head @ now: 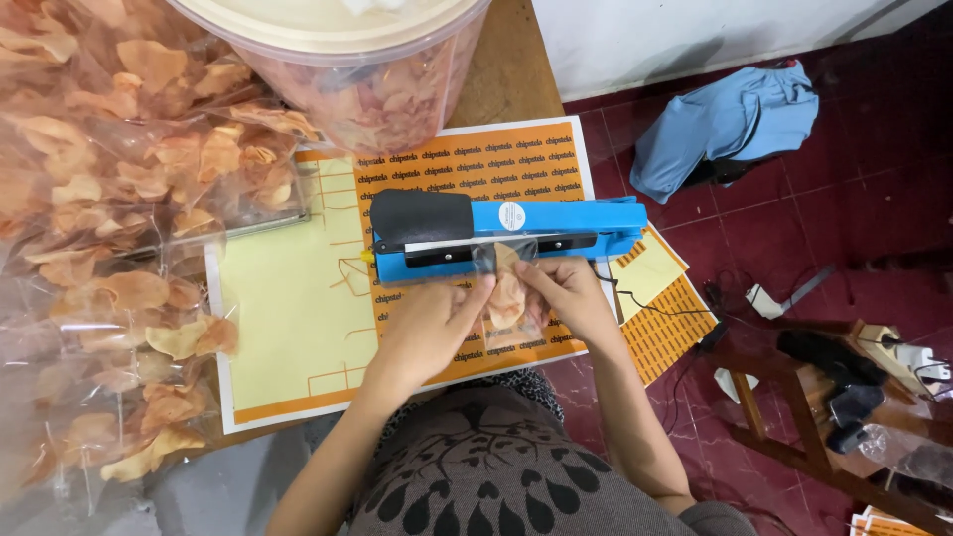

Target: Sealing small plastic bags of snacks using a manual impulse heat sealer.

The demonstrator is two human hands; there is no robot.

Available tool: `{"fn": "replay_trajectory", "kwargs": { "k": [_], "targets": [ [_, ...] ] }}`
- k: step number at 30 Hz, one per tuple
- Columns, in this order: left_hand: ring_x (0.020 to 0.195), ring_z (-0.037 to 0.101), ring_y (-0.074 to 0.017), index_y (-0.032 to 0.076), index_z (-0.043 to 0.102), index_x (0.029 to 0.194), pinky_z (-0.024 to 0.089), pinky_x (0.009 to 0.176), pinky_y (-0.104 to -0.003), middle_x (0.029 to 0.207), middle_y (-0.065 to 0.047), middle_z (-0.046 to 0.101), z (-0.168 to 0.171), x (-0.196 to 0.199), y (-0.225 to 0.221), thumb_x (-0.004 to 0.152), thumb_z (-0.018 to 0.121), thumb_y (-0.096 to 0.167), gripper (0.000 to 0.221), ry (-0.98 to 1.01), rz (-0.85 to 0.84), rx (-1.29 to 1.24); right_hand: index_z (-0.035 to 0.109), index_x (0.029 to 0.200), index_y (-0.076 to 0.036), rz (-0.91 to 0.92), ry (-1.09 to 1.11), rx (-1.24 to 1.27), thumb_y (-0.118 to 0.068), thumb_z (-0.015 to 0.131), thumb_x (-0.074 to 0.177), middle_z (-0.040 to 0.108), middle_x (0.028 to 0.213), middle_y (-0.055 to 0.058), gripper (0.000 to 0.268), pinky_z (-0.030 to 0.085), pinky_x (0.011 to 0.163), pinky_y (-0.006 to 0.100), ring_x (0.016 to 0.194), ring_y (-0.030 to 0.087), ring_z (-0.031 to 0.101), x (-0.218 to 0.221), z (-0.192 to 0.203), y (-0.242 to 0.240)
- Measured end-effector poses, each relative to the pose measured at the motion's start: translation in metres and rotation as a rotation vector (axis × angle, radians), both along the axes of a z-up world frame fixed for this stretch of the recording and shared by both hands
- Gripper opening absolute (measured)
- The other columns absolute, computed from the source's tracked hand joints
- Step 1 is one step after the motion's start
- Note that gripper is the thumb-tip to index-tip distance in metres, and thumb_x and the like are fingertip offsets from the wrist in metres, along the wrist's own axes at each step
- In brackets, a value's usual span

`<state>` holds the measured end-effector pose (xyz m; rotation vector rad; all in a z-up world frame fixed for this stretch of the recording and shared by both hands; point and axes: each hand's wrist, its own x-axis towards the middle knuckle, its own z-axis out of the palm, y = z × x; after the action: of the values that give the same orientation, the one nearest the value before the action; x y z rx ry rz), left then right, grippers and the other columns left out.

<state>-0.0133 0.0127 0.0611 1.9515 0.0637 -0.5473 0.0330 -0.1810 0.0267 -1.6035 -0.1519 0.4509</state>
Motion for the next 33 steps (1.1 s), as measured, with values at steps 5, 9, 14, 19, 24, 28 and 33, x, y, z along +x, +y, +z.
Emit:
{"fn": "replay_trajectory", "kwargs": {
  "k": [5,9,14,19,24,28,33],
  "targets": [
    [0.056,0.068,-0.0279,0.005,0.073,0.079,0.051,0.057,-0.034,0.061,-0.012,0.070,0.081,-0.015,0.012,0.096,0.045,0.036,0.045,-0.153,-0.056,0.154,0.059,0.061,0.000,-0.024,0.019,0.031,-0.007,0.052,0.095,0.051,0.038,0.009,0.035,0.046,0.032,0.020,0.032,0.013,0.053,0.002,-0.007,-0.003],
    [0.065,0.068,-0.0253,0.009,0.073,0.091,0.053,0.057,-0.032,0.069,-0.009,0.069,0.083,-0.004,0.011,0.092,0.055,0.022,0.022,-0.736,0.117,0.075,0.062,0.064,0.002,-0.016,0.013,0.031,-0.006,0.052,0.095,0.051,0.038,0.010,0.034,0.046,0.031,0.020,0.031,0.013,0.053,0.003,-0.006,-0.002],
    [0.078,0.066,-0.0231,0.010,0.072,0.093,0.054,0.070,-0.030,0.078,-0.006,0.067,0.075,0.038,0.012,0.095,0.057,0.018,0.017,-1.212,0.192,0.366,0.062,0.064,0.002,-0.012,-0.003,0.031,-0.007,0.052,0.095,0.052,0.039,0.009,0.034,0.046,0.031,0.019,0.031,0.012,0.053,0.002,-0.006,-0.002],
    [0.083,0.061,-0.0146,0.016,0.069,0.088,0.048,0.068,-0.024,0.079,0.004,0.062,0.044,0.069,0.013,0.092,0.059,0.019,0.011,-1.361,0.324,0.712,0.060,0.062,0.001,-0.027,-0.001,0.029,-0.005,0.052,0.094,0.052,0.038,0.011,0.034,0.044,0.030,0.020,0.030,0.013,0.052,0.002,-0.004,0.000],
    [0.073,0.067,-0.0201,0.015,0.072,0.085,0.052,0.069,-0.030,0.069,-0.002,0.065,0.027,0.065,0.015,0.096,0.055,0.034,0.027,-1.036,0.333,0.811,0.061,0.061,0.001,-0.027,0.009,0.008,-0.007,0.053,0.095,0.053,0.038,0.011,0.035,0.044,0.030,0.020,0.030,0.013,0.053,0.002,-0.003,-0.001],
    [0.067,0.068,-0.0212,0.015,0.074,0.089,0.053,0.062,-0.032,0.066,-0.004,0.065,0.024,0.061,0.018,0.098,0.050,0.036,0.033,-0.856,0.303,0.836,0.061,0.061,0.001,-0.030,0.022,0.000,-0.007,0.053,0.095,0.053,0.038,0.010,0.036,0.045,0.030,0.020,0.030,0.014,0.053,0.002,-0.001,0.000],
    [0.068,0.069,-0.0246,0.011,0.074,0.093,0.054,0.062,-0.035,0.068,-0.007,0.067,0.020,0.058,0.019,0.099,0.049,0.037,0.037,-0.762,0.280,0.787,0.061,0.061,0.002,-0.041,0.044,-0.022,-0.009,0.054,0.094,0.053,0.038,0.011,0.035,0.045,0.029,0.021,0.029,0.015,0.054,0.003,-0.005,-0.001]
  ]
}}
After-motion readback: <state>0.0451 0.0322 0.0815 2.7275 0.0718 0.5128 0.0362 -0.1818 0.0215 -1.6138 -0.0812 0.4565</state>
